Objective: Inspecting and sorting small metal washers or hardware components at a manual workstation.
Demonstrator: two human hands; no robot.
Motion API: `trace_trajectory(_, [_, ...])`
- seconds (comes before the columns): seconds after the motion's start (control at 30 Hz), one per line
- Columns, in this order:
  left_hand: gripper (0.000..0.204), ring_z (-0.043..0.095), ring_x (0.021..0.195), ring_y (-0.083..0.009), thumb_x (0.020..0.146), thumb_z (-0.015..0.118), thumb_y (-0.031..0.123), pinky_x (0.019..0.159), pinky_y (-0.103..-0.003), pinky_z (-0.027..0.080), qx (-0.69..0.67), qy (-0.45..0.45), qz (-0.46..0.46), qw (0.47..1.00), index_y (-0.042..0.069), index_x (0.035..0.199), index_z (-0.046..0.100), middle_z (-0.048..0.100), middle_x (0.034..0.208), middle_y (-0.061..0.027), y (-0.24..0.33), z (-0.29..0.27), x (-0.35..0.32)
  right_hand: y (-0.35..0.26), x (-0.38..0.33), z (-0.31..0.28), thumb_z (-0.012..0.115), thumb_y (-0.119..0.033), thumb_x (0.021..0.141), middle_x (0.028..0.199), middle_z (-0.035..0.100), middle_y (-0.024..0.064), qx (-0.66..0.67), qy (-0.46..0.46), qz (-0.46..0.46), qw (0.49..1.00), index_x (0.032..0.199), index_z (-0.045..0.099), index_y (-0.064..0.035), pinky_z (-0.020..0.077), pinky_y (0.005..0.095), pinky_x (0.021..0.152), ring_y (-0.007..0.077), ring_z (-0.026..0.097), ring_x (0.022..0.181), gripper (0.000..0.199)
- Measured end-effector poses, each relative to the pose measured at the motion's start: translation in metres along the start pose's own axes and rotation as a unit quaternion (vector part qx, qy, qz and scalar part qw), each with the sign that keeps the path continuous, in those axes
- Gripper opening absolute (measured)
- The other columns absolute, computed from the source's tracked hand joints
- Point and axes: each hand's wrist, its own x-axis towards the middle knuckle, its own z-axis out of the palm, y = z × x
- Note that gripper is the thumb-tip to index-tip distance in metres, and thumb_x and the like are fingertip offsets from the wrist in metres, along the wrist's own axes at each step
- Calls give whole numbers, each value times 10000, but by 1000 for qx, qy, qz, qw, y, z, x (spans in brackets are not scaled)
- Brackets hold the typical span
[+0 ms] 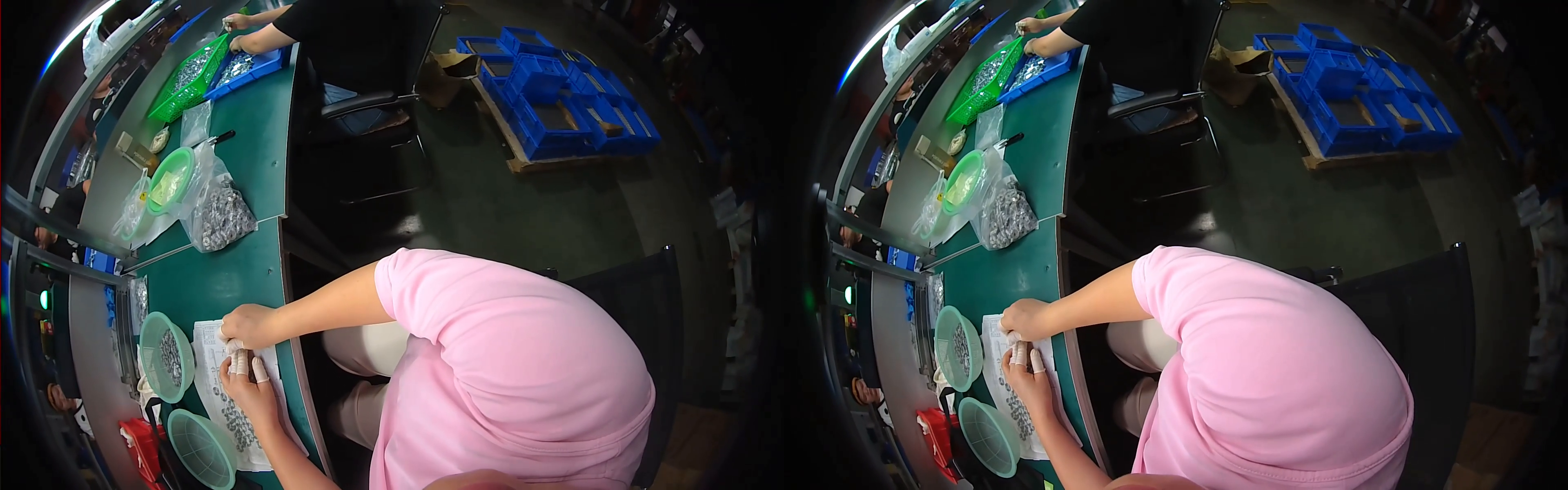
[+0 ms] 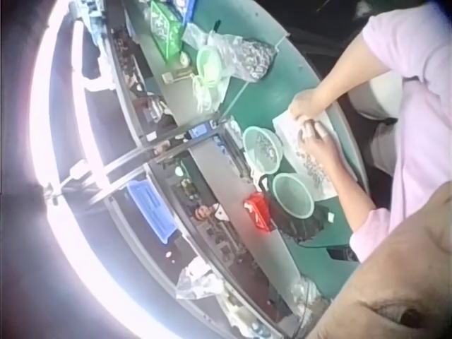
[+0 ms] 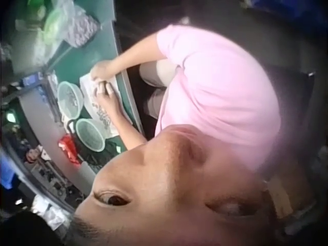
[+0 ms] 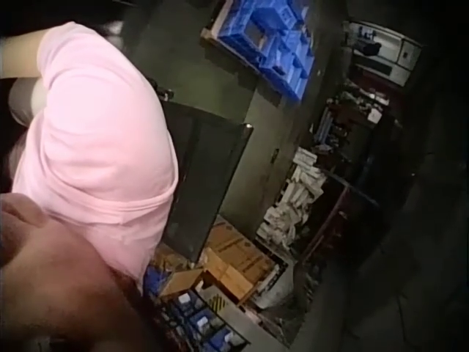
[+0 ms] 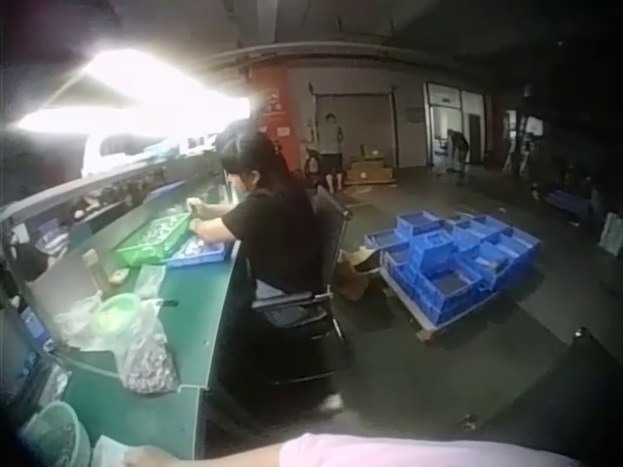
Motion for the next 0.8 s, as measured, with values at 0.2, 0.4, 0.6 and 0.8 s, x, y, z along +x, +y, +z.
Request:
trace_trajectory(0.2, [283, 482, 1062, -331, 836, 552, 78, 934, -408, 379, 10, -7, -8, 1000, -11, 1095, 622, 617, 1058, -174, 5, -3, 3, -3, 2, -2, 641, -121, 704, 817, 640, 139, 17, 0, 26, 1000, 796, 646, -53, 484, 409, 686, 331, 620, 782, 115])
trace_trajectory(0.4, [284, 463, 1083, -362, 833, 558, 105, 941, -446, 355, 2, 5, -6, 1000, -21, 1079, 620, 625, 1034, -183, 1, 0, 1, -2, 2, -2, 649, -191, 753, 807, 625, 142, 19, -4, 29, 999, 824, 635, -37, 473, 411, 691, 327, 607, 785, 171])
trace_trajectory(0.6, [290, 469, 1088, -351, 840, 555, 118, 950, -425, 357, 24, -9, -29, 999, -4, 1093, 627, 622, 1044, -182, 3, 0, -1, -5, 1, -5, 645, -213, 771, 812, 616, 140, 19, -17, 23, 999, 831, 630, -36, 468, 406, 694, 326, 600, 789, 188])
trace_trajectory(0.8, [291, 465, 1100, -346, 843, 556, 136, 965, -421, 344, 46, -17, -47, 998, 17, 1097, 633, 624, 1047, -178, 3, 0, -1, -11, 0, -14, 650, -218, 771, 800, 608, 136, -27, -16, -5, 999, 823, 632, -45, 467, 412, 686, 322, 599, 776, 181])
